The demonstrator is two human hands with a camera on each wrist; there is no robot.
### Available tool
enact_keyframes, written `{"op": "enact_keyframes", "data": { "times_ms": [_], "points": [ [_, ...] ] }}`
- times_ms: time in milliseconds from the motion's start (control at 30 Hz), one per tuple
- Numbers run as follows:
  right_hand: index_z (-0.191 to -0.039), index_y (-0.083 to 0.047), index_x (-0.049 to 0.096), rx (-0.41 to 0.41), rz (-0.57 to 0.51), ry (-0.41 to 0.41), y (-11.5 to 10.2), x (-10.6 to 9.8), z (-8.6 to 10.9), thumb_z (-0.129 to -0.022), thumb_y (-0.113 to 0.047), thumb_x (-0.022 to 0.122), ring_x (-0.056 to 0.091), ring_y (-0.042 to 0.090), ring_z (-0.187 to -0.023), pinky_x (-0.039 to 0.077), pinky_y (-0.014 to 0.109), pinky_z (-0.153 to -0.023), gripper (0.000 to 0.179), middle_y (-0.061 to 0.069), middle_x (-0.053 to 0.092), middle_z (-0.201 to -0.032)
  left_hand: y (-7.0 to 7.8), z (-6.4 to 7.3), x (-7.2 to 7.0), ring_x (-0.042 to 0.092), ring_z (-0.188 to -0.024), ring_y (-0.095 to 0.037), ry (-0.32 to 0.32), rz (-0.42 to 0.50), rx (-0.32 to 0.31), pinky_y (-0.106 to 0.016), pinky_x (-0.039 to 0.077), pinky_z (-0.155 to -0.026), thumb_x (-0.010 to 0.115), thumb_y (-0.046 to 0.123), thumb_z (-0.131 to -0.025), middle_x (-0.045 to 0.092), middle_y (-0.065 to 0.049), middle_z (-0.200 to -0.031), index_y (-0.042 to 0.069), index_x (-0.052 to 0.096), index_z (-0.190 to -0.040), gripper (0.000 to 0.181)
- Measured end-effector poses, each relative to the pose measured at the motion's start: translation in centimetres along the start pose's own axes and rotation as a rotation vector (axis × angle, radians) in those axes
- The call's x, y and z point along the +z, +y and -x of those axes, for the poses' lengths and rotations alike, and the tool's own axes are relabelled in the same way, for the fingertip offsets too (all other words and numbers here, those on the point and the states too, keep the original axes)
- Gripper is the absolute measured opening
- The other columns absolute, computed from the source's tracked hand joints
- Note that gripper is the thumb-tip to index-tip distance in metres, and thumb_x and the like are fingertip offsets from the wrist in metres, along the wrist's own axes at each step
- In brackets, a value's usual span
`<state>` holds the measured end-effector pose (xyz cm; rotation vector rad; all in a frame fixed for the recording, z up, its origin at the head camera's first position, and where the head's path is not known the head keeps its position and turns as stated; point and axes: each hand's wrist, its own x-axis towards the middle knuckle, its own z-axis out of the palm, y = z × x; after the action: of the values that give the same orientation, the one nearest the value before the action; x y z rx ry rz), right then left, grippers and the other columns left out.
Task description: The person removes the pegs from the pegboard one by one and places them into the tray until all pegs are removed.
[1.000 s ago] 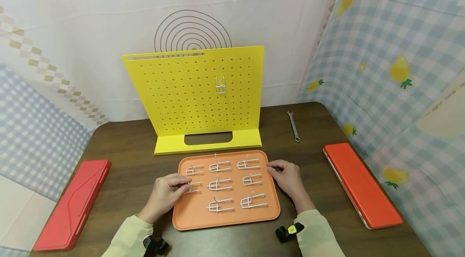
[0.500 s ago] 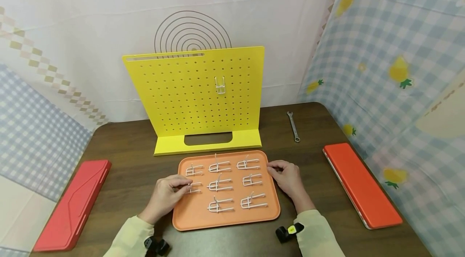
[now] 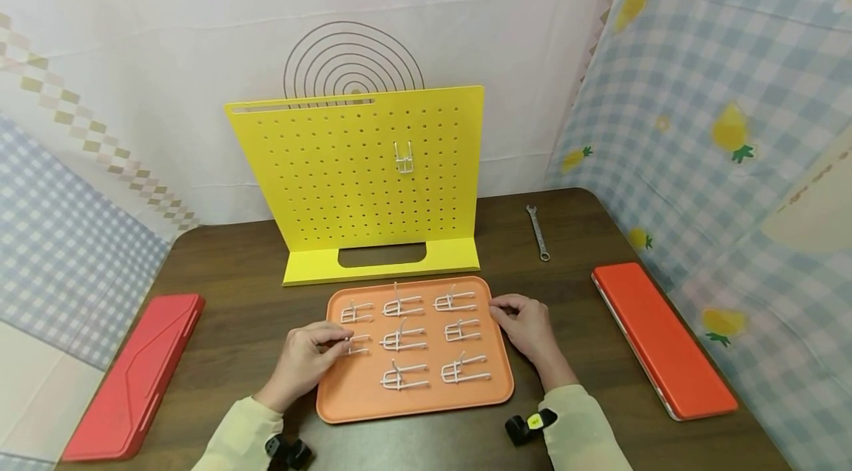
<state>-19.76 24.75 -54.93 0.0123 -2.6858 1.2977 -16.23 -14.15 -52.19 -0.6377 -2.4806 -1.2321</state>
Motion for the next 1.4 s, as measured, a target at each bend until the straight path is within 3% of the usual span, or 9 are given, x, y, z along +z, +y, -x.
{"op": "enact_keyframes", "data": {
  "times_ms": [333, 567, 733, 967, 1133, 1400],
  "points": [
    [-0.096, -0.014, 0.076, 0.017, -0.009, 0.001, 0.0, 0.2, 0.1, -0.086, -0.019, 0.075, 0.067, 0.018, -0.089, 0.053, 0.021, -0.066, 0.012, 0.005, 0.072, -0.097, -0.1, 0.1, -0.2, 0.066, -0.079, -0.006, -0.012, -0.005, -0.002, -0.022, 0.054, -0.063, 0.081, 0.003, -0.076, 0.072, 0.005, -0.087, 0.008, 0.079, -0.088, 0.013],
    [-0.097, -0.013, 0.076, -0.001, -0.011, 0.000, 0.0, 0.0, 0.0, -0.086, -0.020, 0.075, 0.067, 0.019, -0.091, 0.053, 0.021, -0.067, 0.014, 0.006, 0.072, -0.097, 0.3, -1.3, -1.9, 0.066, -0.074, -0.014, -0.037, 0.014, 0.092, -0.031, 0.054, -0.058, 0.084, 0.011, -0.075, 0.071, -0.001, -0.089, 0.005, 0.077, -0.095, 0.022],
    [-0.096, -0.012, 0.076, 0.000, -0.014, 0.003, -0.2, 0.0, 0.1, -0.085, -0.018, 0.075, 0.067, 0.019, -0.090, 0.053, 0.021, -0.067, 0.012, 0.005, 0.072, -0.096, 1.7, -4.1, -4.0, 0.063, -0.074, -0.009, -0.024, 0.019, 0.127, -0.033, 0.055, -0.058, 0.079, 0.017, -0.082, 0.071, -0.001, -0.091, 0.008, 0.077, -0.097, 0.017],
    [-0.096, -0.013, 0.077, -0.004, -0.010, 0.006, -0.2, 0.0, 0.1, -0.085, -0.018, 0.076, 0.067, 0.018, -0.090, 0.053, 0.021, -0.066, 0.012, 0.005, 0.072, -0.096, 4.2, -9.3, -6.2, 0.064, -0.082, -0.008, -0.020, 0.009, 0.156, -0.030, 0.055, -0.067, 0.076, 0.019, -0.085, 0.071, 0.004, -0.094, 0.012, 0.076, -0.098, 0.015],
    [-0.096, -0.014, 0.076, 0.006, -0.004, -0.004, -0.3, 0.0, 0.2, -0.086, -0.020, 0.075, 0.067, 0.019, -0.090, 0.053, 0.022, -0.067, 0.012, 0.005, 0.072, -0.097, 4.7, -13.2, -6.3, 0.064, -0.078, -0.008, -0.005, 0.084, 0.165, -0.031, 0.055, -0.066, 0.075, 0.018, -0.085, 0.071, 0.004, -0.091, 0.012, 0.077, -0.097, 0.013],
    [-0.097, -0.014, 0.076, 0.011, 0.003, -0.010, -0.4, -0.1, 0.1, -0.086, -0.018, 0.075, 0.067, 0.020, -0.091, 0.054, 0.023, -0.067, 0.012, 0.005, 0.072, -0.097, 5.6, -18.1, -5.0, 0.064, -0.074, -0.010, 0.001, 0.183, 0.044, -0.028, 0.054, -0.064, 0.072, 0.026, -0.089, 0.072, 0.003, -0.092, 0.015, 0.076, -0.101, 0.017]
  ]
}}
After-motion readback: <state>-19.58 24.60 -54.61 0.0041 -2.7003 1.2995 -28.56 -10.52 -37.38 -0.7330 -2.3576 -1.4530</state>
